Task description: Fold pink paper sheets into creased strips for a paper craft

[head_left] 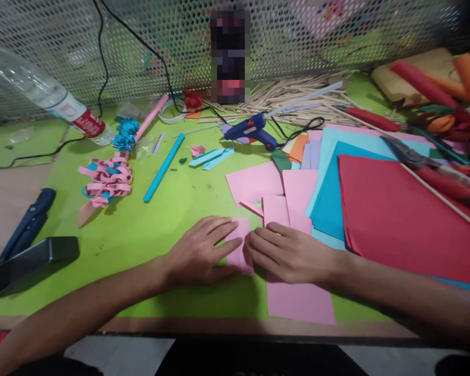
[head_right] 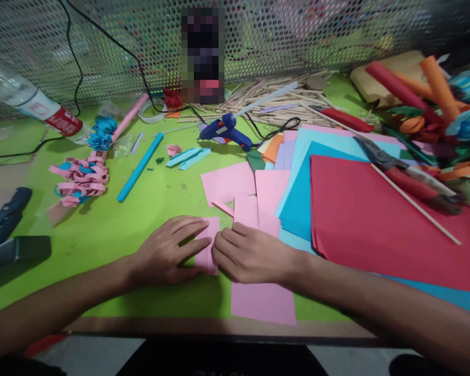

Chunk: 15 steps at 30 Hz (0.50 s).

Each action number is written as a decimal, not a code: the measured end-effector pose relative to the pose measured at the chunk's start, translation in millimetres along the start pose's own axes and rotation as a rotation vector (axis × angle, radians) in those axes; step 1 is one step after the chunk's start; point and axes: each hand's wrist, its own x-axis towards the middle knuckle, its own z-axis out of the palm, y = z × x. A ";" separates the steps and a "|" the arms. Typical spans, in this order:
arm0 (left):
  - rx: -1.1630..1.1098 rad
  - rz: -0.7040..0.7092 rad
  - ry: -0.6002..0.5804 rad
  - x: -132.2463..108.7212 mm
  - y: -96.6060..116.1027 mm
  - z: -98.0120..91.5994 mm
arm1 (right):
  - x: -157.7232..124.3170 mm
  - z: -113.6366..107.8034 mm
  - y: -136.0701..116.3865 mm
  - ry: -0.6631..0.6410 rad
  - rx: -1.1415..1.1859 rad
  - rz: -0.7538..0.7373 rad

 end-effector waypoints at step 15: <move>-0.026 -0.020 0.044 -0.1 2.0 1.1 | -2.0 2.4 -1.9 0.175 0.044 -0.020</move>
